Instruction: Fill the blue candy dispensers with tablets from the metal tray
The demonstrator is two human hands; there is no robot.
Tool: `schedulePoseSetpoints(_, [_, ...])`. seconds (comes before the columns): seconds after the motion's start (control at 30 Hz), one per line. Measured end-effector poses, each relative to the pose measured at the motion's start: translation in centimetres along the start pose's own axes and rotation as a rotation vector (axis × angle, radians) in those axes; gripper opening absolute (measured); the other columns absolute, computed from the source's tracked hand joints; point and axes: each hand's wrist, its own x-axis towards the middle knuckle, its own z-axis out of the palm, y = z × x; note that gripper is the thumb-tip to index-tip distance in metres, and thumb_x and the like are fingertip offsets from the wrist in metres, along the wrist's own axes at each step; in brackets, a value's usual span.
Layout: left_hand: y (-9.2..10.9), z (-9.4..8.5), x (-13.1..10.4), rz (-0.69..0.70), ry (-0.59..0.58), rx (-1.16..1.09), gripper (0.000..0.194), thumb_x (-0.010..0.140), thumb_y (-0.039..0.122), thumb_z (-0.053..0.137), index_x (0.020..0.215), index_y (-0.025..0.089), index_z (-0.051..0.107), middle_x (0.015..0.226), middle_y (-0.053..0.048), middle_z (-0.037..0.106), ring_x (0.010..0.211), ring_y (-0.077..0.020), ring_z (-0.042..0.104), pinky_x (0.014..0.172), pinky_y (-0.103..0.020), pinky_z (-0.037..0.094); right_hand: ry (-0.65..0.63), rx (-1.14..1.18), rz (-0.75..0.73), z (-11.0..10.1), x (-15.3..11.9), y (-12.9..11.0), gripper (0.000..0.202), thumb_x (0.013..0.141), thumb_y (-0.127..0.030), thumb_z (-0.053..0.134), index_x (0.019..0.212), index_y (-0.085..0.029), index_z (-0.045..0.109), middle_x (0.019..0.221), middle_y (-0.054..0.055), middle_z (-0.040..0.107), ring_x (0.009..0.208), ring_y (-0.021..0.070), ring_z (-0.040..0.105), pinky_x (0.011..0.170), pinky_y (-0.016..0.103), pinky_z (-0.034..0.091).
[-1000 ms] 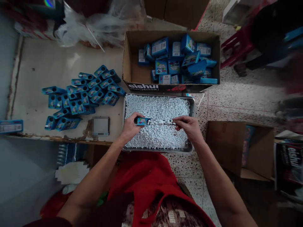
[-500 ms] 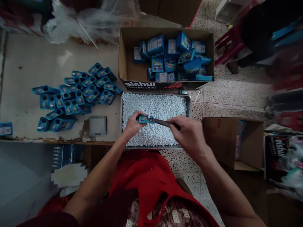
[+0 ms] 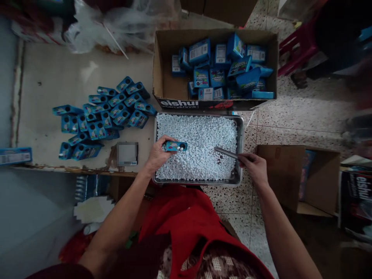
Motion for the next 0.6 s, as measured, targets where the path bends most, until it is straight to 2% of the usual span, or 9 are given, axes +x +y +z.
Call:
schedulePoseSetpoints(0.1, [-0.5, -0.6, 0.6, -0.020, 0.057, -0.076, 0.044, 0.066, 0.024, 0.084, 0.102, 0.021, 0.060, 0.113, -0.007, 0.073, 0.108, -0.0233, 0.069, 0.101, -0.039, 0.051, -0.038, -0.073, -0.003, -0.8, 0.5, 0.5, 0.036, 0.071, -0.043, 0.080, 0.093, -0.015, 0.081, 0.065, 0.004, 0.071, 0.055, 0.0170, 0.063, 0.055, 0.029, 0.051])
schedulePoseSetpoints(0.2, [-0.9, 0.0, 1.4, -0.057, 0.023, -0.211, 0.046, 0.065, 0.025, 0.083, 0.102, 0.021, 0.055, 0.117, -0.007, 0.073, 0.108, -0.0232, 0.070, 0.099, -0.039, 0.052, 0.006, -0.164, -0.034, -0.8, 1.6, 1.8, 0.033, 0.070, -0.042, 0.078, 0.089, -0.016, 0.081, 0.062, 0.003, 0.070, 0.053, 0.0169, 0.062, 0.053, 0.027, 0.048])
schedulePoseSetpoints(0.27, [-1.1, 0.6, 1.6, -0.066, 0.003, -0.267, 0.046, 0.066, 0.026, 0.082, 0.103, 0.022, 0.054, 0.120, -0.008, 0.073, 0.109, -0.0235, 0.070, 0.098, -0.040, 0.053, 0.000, -0.083, 0.003, 1.1, 2.4, 2.9, 0.032, 0.065, -0.042, 0.080, 0.083, -0.016, 0.080, 0.060, 0.003, 0.070, 0.052, 0.0175, 0.062, 0.051, 0.028, 0.047])
schedulePoseSetpoints(0.37, [-1.4, 0.8, 1.5, -0.080, 0.018, -0.244, 0.047, 0.066, 0.027, 0.082, 0.103, 0.022, 0.054, 0.120, -0.008, 0.072, 0.109, -0.0239, 0.069, 0.098, -0.040, 0.053, -0.143, 0.123, 0.097, 6.8, 3.0, 3.7, 0.036, 0.059, -0.046, 0.083, 0.078, -0.016, 0.077, 0.062, 0.003, 0.071, 0.052, 0.0170, 0.061, 0.051, 0.029, 0.050])
schedulePoseSetpoints(0.47, [-1.3, 0.0, 1.0, -0.070, 0.037, -0.113, 0.045, 0.065, 0.024, 0.084, 0.103, 0.021, 0.058, 0.117, -0.008, 0.072, 0.110, -0.0243, 0.068, 0.100, -0.039, 0.051, -0.281, 0.224, 0.147, 11.9, 2.8, 3.6, 0.042, 0.059, -0.052, 0.083, 0.079, -0.015, 0.076, 0.063, 0.003, 0.071, 0.051, 0.0137, 0.060, 0.053, 0.027, 0.051])
schedulePoseSetpoints(0.53, [-1.1, -0.6, 0.6, -0.050, 0.053, -0.018, 0.043, 0.066, 0.023, 0.083, 0.103, 0.021, 0.061, 0.116, -0.007, 0.072, 0.109, -0.0241, 0.068, 0.100, -0.038, 0.050, -0.314, 0.265, 0.168, 12.9, 2.4, 3.0, 0.044, 0.058, -0.052, 0.084, 0.079, -0.015, 0.076, 0.062, 0.003, 0.070, 0.050, 0.0117, 0.058, 0.052, 0.025, 0.050])
schedulePoseSetpoints(0.6, [-0.7, -0.9, 0.4, -0.041, 0.062, 0.065, 0.041, 0.067, 0.021, 0.082, 0.103, 0.021, 0.063, 0.113, -0.007, 0.072, 0.104, -0.0232, 0.068, 0.096, -0.037, 0.050, -0.346, 0.309, 0.187, 11.9, 2.1, 1.9, 0.042, 0.057, -0.048, 0.087, 0.080, -0.014, 0.077, 0.063, 0.002, 0.070, 0.050, 0.0101, 0.057, 0.050, 0.023, 0.047])
